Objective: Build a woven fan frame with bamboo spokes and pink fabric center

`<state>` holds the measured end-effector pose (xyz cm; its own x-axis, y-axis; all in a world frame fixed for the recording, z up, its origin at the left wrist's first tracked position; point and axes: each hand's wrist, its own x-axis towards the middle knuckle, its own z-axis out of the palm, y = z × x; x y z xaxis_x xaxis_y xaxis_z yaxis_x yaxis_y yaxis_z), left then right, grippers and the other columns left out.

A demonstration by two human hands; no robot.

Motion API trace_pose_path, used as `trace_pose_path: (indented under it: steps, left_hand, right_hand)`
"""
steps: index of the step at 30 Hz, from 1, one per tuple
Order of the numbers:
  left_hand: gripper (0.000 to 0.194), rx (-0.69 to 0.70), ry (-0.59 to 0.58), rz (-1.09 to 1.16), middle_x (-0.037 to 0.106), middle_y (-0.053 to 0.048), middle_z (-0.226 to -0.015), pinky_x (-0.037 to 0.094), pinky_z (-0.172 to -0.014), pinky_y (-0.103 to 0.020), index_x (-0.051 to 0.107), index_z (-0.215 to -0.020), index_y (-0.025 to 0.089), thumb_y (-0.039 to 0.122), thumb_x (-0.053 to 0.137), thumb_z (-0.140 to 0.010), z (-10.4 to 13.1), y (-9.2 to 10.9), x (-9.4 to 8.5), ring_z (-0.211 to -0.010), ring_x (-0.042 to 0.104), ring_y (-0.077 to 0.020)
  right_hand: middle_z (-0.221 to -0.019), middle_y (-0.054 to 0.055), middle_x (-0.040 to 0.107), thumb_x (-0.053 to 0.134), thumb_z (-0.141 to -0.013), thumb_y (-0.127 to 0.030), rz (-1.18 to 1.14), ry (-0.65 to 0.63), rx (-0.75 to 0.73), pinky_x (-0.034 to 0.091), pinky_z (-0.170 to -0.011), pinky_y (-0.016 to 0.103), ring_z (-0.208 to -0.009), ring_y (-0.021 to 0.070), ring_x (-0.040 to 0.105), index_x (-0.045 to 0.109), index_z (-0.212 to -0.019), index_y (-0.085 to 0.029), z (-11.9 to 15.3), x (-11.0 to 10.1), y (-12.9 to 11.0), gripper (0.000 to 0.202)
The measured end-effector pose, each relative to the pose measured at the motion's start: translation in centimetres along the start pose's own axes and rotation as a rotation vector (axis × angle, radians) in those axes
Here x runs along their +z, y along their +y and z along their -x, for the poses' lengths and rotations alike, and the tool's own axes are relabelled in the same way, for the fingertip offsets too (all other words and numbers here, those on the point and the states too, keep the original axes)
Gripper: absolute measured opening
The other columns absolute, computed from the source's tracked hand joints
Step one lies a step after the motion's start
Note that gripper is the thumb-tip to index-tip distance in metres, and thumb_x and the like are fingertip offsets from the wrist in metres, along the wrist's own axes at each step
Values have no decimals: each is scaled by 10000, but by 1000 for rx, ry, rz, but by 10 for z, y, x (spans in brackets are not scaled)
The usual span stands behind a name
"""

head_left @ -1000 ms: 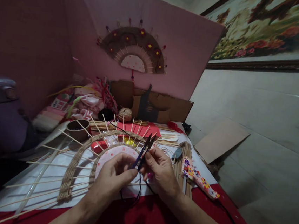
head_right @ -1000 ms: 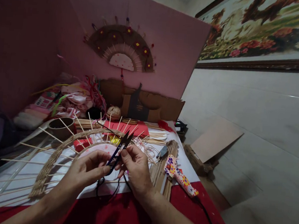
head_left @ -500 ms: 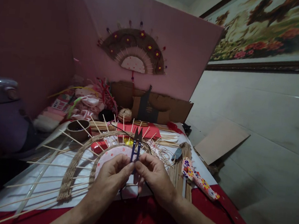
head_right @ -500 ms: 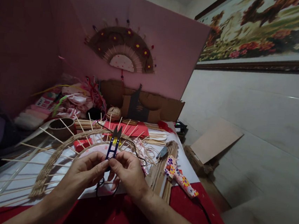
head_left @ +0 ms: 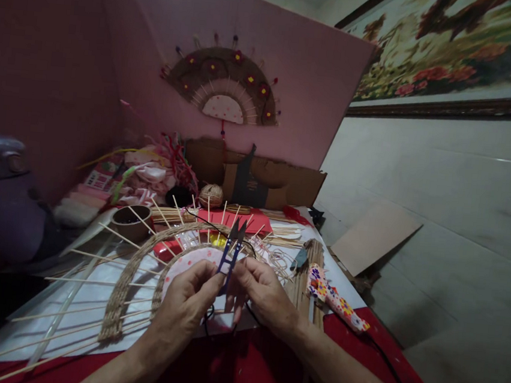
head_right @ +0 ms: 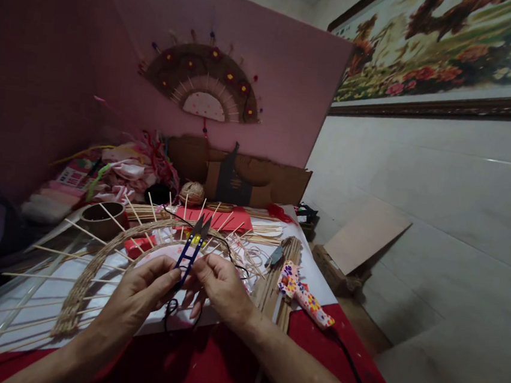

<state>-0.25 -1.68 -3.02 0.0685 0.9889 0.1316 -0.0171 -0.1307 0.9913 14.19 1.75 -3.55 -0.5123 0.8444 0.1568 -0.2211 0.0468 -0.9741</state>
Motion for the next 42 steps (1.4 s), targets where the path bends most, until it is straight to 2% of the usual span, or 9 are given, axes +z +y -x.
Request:
trace_pose_path:
  steps: [6, 9, 14, 18, 21, 25, 27, 33, 42]
  left_hand:
    - [285, -46, -48, -3, 418, 60, -528, 217, -429, -206, 522, -619, 170, 406, 589, -766, -1, -1, -1, -472, 322, -75]
    - [279, -68, -71, 26, 429, 57, -529, 226, -430, -198, 534, -613, 164, 391, 600, -760, 0, 0, 1, -470, 333, -69]
    - [271, -222, -31, 205, 458, 46, -500, 183, -400, -190, 606, -654, 155, 402, 579, -763, 0, 7, 2, -412, 288, -54]
    - [236, -293, -147, 292, 557, 17, -520, 113, -371, -184, 674, -696, 135, 372, 675, -692, -1, 11, 2, -369, 222, -22]
    - [232, -352, -133, 321, 582, 21, -497, 182, -358, -149, 664, -663, 146, 366, 734, -639, -1, 12, 2, -357, 295, -13]
    - [274, -405, -113, 327, 688, -43, -613, 385, -432, -164, 649, -671, 134, 365, 772, -590, 0, 13, 3, -446, 497, -59]
    - [283, -411, -101, 332, 687, -35, -591, 417, -442, -188, 629, -639, 136, 354, 792, -563, 0, 14, 3, -446, 523, -76]
    - [264, -325, -78, 278, 679, -18, -556, 330, -406, -163, 587, -607, 141, 316, 784, -583, -2, 14, 0, -416, 509, -65]
    - [285, -302, -163, 287, 669, -26, -584, 329, -416, -158, 530, -635, 156, 371, 715, -648, 3, 12, 6, -467, 533, -85]
  right_hand:
    - [-499, -65, 528, 603, -779, -496, -24, 161, -40, 360, -325, 127, -339, 43, 452, 503, -764, -166, -1, -6, -9, 346]
    - [-445, -72, 513, 594, -805, -436, -45, 130, -30, 356, -323, 130, -312, 41, 416, 507, -756, -161, -1, -7, -9, 292]
    - [-460, -62, 543, 576, -822, -426, -116, 61, -29, 371, -345, 134, -333, 46, 436, 502, -764, -169, -1, -8, -7, 274]
    - [-480, -67, 533, 598, -813, -422, -169, 25, -46, 378, -347, 133, -342, 38, 418, 495, -766, -170, 0, -7, -6, 276]
    - [-490, -70, 533, 614, -806, -412, -194, 11, -36, 386, -339, 129, -339, 37, 426, 489, -767, -174, 0, -7, -4, 272]
    - [-497, -72, 526, 619, -811, -399, -209, -35, -27, 401, -334, 123, -348, 35, 438, 518, -808, -163, -1, -7, 0, 257]
    - [-503, -69, 533, 608, -823, -391, -210, -52, -20, 408, -335, 122, -348, 33, 442, 526, -824, -158, -1, -8, 3, 248]
    - [-565, -51, 584, 641, -805, -359, -254, -68, -28, 453, -340, 137, -384, 55, 519, 506, -874, -165, -1, -6, 6, 246]
    - [-557, -34, 590, 670, -773, -375, -293, -107, 13, 470, -346, 150, -392, 70, 543, 523, -807, -140, -2, -7, 6, 279]
